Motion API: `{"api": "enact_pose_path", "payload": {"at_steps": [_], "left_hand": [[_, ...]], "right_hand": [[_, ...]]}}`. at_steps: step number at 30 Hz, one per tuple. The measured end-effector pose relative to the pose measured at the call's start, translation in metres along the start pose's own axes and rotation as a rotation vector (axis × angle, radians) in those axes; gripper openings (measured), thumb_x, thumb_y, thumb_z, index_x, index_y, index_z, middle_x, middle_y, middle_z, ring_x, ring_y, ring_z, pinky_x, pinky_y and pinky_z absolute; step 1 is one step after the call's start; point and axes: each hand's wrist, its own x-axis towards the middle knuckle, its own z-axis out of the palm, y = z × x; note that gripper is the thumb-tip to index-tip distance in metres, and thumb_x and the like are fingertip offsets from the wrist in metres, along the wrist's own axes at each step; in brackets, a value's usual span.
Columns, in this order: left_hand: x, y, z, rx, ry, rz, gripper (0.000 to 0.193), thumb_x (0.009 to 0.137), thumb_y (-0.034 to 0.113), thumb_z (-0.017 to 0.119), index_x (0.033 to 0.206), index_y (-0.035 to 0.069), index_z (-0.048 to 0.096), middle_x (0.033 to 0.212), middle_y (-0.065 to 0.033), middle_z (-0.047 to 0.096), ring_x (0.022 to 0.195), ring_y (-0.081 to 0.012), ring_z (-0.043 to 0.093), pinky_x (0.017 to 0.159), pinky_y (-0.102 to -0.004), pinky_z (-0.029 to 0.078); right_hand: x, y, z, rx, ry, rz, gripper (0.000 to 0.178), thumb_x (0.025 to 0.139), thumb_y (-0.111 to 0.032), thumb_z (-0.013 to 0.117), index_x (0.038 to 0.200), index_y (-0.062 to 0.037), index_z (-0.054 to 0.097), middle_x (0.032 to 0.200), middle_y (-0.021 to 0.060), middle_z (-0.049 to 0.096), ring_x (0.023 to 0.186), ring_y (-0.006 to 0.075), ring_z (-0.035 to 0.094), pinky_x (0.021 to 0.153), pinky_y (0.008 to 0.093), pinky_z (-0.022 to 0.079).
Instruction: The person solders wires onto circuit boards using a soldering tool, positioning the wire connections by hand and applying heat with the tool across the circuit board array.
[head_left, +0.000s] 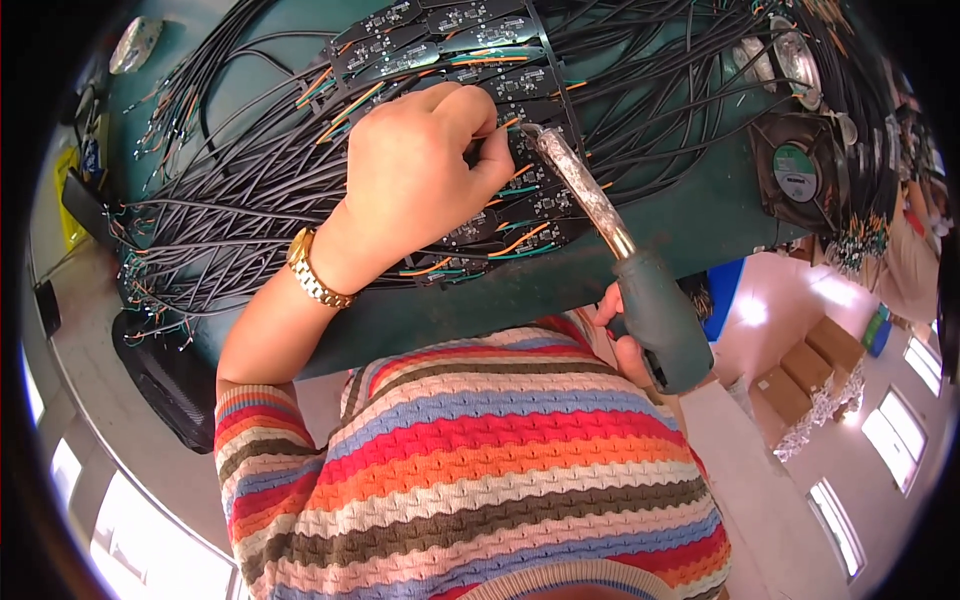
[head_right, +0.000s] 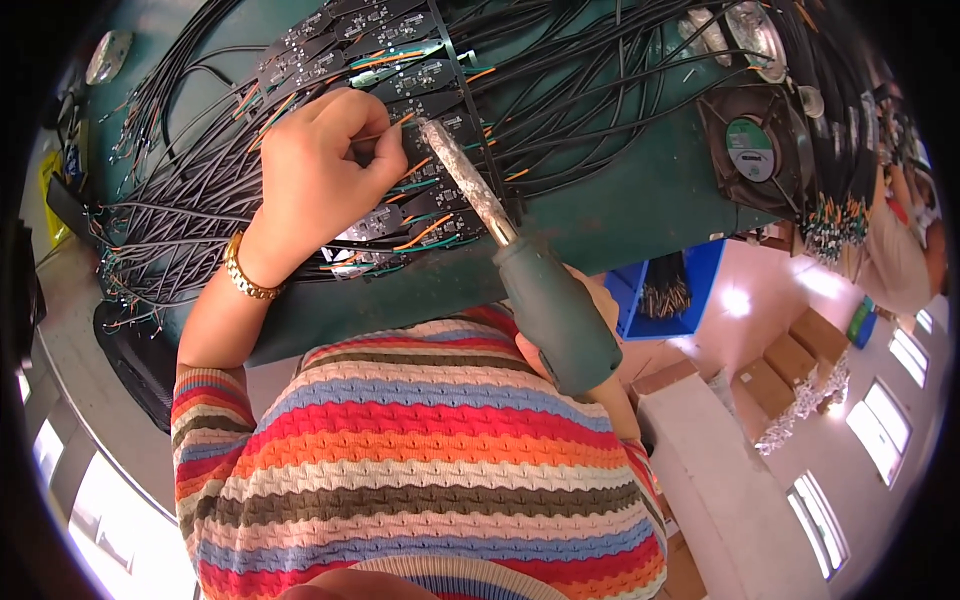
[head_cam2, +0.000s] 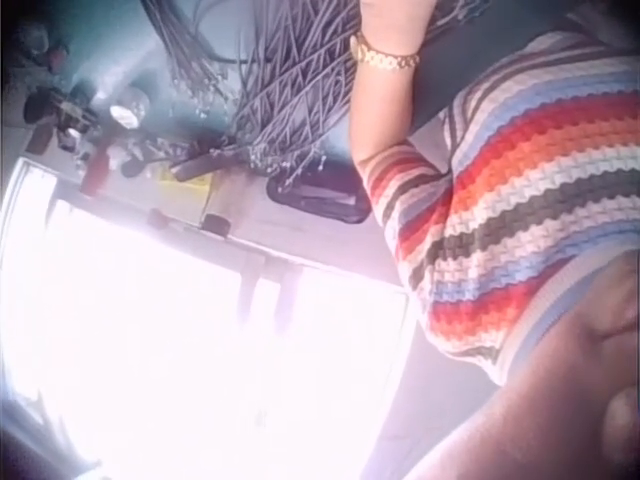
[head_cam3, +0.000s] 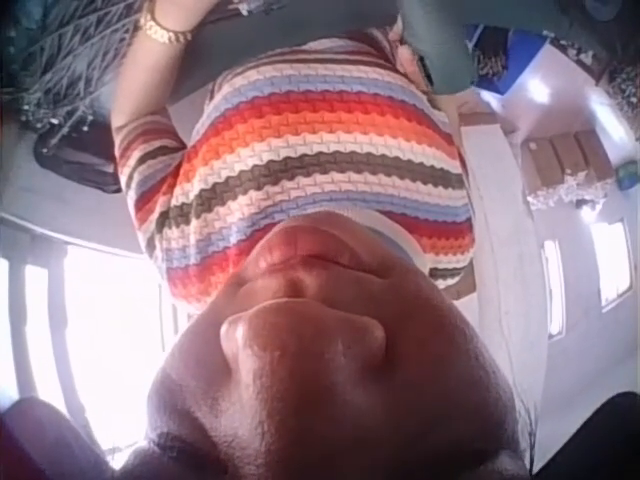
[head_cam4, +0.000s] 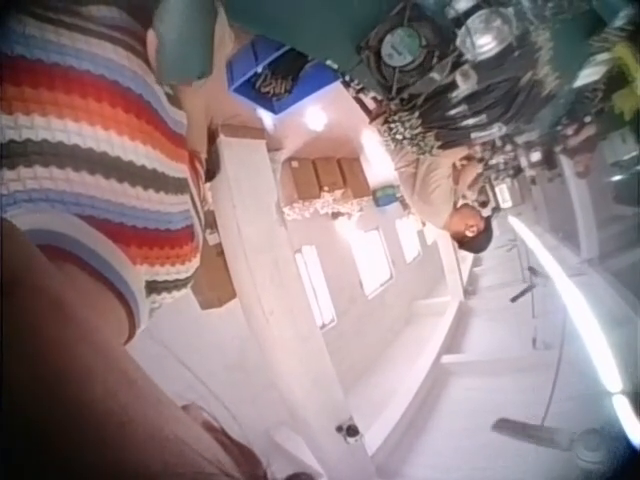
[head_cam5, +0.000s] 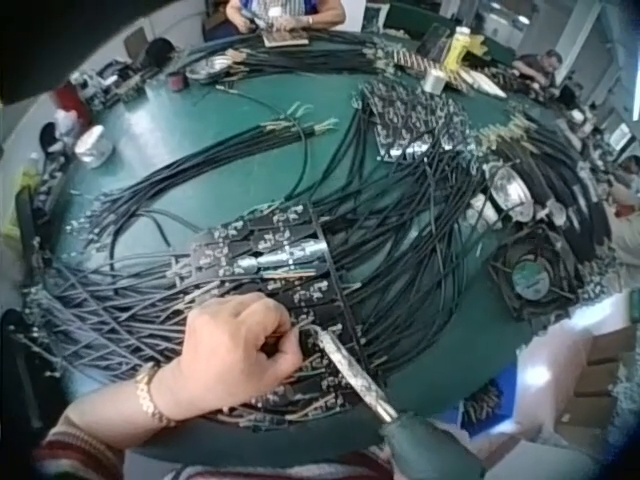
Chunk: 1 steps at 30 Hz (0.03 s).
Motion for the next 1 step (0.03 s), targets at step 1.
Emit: {"api": "enact_pose_path", "payload": {"at_steps": [1], "left_hand": [[-0.0004, 0.0008, -0.0014, 0.010, 0.005, 0.003, 0.015, 0.068, 0.008, 0.069, 0.067, 0.008, 0.055, 0.060, -0.0044, 0.055, 0.055, -0.0236, 0.059, 0.049, -0.0338, 0.047]], "right_hand": [[-0.0057, 0.0057, 0.0051, -0.028, 0.038, 0.008, 0.027, 0.076, -0.017, 0.067, 0.101, -0.0073, 0.066, 0.097, 0.0122, 0.066, 0.081, 0.0332, 0.064, 0.070, 0.0381, 0.051]]}}
